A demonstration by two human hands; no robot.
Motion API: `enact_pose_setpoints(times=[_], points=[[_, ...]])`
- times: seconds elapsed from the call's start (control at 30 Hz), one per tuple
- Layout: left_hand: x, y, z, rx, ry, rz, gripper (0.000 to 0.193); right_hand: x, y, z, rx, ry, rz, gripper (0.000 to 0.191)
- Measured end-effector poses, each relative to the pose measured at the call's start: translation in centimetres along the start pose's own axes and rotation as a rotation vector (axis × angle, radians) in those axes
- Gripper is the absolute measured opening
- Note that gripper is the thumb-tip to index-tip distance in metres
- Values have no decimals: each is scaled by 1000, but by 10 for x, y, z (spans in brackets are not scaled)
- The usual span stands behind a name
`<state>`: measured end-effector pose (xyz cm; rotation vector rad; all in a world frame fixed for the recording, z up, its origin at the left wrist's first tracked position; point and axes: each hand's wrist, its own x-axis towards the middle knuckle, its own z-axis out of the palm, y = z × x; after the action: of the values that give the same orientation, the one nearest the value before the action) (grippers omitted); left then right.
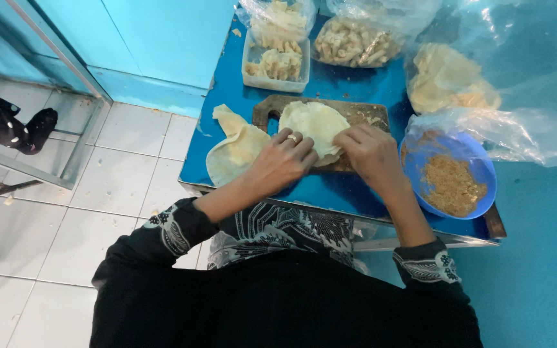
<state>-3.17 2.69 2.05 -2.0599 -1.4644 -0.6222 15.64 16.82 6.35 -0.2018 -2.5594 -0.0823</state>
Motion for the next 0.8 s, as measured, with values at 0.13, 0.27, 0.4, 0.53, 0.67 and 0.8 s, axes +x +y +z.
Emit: enact_pose_setpoints(times=[0.13, 0.27, 0.4, 0.53, 0.67, 0.8], points=[[-1, 6, -1, -20, 28, 5, 13, -1, 0, -1, -32, 4, -49, 20], [-2, 10, -2, 11, -1, 4, 17, -3, 2, -5, 18, -49, -18, 25], [-3, 8, -1, -152, 45, -64, 24, -7, 10, -17, 234, -117, 63, 37], [-5, 6, -2, -201, -8, -74, 10, -7, 11, -18, 253, -179, 200, 26], [-4, 11, -5, -112, 6, -34, 9, -6, 7, -14, 263, -132, 174, 13], [-4, 16, -6, -114, 11, -12, 11, -4, 7, -12, 205, -112, 162, 9]])
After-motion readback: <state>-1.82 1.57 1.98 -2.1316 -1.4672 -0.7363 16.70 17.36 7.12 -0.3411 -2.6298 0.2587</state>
